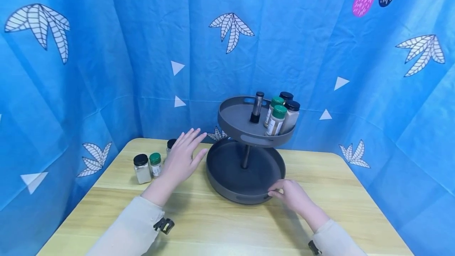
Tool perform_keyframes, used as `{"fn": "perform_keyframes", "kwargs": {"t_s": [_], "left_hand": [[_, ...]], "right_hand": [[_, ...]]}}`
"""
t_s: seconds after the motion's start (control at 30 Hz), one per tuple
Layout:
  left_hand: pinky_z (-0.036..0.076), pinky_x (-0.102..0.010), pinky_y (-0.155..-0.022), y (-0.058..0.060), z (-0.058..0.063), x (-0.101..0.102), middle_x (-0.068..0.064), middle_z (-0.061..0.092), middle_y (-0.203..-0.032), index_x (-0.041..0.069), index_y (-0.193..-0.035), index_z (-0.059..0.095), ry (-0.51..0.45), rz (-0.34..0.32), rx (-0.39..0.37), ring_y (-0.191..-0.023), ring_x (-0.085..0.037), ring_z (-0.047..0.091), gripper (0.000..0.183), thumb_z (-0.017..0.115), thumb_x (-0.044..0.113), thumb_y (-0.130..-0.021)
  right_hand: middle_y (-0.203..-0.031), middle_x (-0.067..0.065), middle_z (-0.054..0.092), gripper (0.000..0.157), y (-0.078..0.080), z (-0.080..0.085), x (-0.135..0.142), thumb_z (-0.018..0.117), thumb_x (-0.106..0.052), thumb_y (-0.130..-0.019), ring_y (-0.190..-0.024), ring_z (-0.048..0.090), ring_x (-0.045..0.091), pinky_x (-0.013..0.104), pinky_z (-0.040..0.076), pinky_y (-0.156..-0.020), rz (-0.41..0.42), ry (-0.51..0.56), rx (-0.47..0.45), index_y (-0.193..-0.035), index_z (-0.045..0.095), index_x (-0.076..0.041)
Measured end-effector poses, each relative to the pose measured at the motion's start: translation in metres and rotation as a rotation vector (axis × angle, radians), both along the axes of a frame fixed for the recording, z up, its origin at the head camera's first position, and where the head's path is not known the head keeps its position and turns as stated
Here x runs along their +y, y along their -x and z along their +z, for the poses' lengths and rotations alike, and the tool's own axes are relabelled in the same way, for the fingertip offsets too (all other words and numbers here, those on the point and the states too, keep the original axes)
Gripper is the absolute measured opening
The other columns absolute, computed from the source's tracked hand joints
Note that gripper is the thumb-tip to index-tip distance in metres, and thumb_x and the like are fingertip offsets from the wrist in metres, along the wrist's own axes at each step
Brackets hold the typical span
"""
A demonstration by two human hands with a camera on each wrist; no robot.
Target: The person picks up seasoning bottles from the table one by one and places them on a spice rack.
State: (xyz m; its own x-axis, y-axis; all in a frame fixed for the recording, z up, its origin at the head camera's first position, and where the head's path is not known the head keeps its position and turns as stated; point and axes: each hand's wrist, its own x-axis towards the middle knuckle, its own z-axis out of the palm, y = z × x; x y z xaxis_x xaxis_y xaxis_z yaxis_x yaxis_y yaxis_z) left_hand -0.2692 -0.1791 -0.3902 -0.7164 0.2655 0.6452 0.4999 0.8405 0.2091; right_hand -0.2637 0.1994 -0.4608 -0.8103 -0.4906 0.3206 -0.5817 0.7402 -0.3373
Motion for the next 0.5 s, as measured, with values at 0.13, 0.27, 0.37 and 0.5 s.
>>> {"fn": "perform_keyframes", "kwargs": {"t_s": [0.13, 0.27, 0.37, 0.5], "left_hand": [[0.020, -0.049, -0.122, 0.003, -0.007, -0.005, -0.010, 0.043, -0.155, 0.016, -0.148, 0.050, -0.002, 0.019, -0.026, -0.147, -0.031, 0.032, 0.053, 0.052, 0.043, -0.103], [0.021, -0.050, -0.122, 0.007, -0.012, -0.009, -0.011, 0.044, -0.155, 0.015, -0.148, 0.050, -0.009, 0.030, -0.032, -0.146, -0.032, 0.034, 0.053, 0.053, 0.043, -0.103], [0.022, -0.051, -0.121, 0.009, -0.015, -0.012, -0.012, 0.046, -0.153, 0.014, -0.147, 0.052, -0.010, 0.040, -0.038, -0.145, -0.033, 0.036, 0.051, 0.054, 0.041, -0.103], [0.024, -0.053, -0.120, 0.011, -0.019, -0.015, -0.015, 0.049, -0.149, 0.011, -0.144, 0.055, -0.006, 0.054, -0.044, -0.143, -0.036, 0.038, 0.048, 0.057, 0.036, -0.102]], "right_hand": [[-0.087, -0.005, 0.074, 0.005, -0.001, -0.001, 0.002, 0.079, -0.015, -0.085, -0.083, 0.070, 0.015, 0.036, 0.059, -0.079, 0.003, -0.001, 0.004, -0.089, 0.079, -0.012], [-0.087, -0.005, 0.074, 0.005, -0.001, 0.000, 0.002, 0.079, -0.016, -0.085, -0.083, 0.070, 0.015, 0.036, 0.059, -0.079, -0.001, -0.002, 0.006, -0.089, 0.079, -0.012], [-0.087, -0.005, 0.074, 0.005, -0.001, 0.000, 0.001, 0.078, -0.016, -0.085, -0.083, 0.070, 0.015, 0.036, 0.059, -0.079, 0.002, 0.001, 0.005, -0.089, 0.079, -0.012], [-0.088, -0.004, 0.074, 0.005, -0.001, 0.001, 0.000, 0.078, -0.016, -0.085, -0.084, 0.070, 0.017, 0.038, 0.058, -0.080, 0.008, 0.001, 0.003, -0.088, 0.079, -0.012]]}}
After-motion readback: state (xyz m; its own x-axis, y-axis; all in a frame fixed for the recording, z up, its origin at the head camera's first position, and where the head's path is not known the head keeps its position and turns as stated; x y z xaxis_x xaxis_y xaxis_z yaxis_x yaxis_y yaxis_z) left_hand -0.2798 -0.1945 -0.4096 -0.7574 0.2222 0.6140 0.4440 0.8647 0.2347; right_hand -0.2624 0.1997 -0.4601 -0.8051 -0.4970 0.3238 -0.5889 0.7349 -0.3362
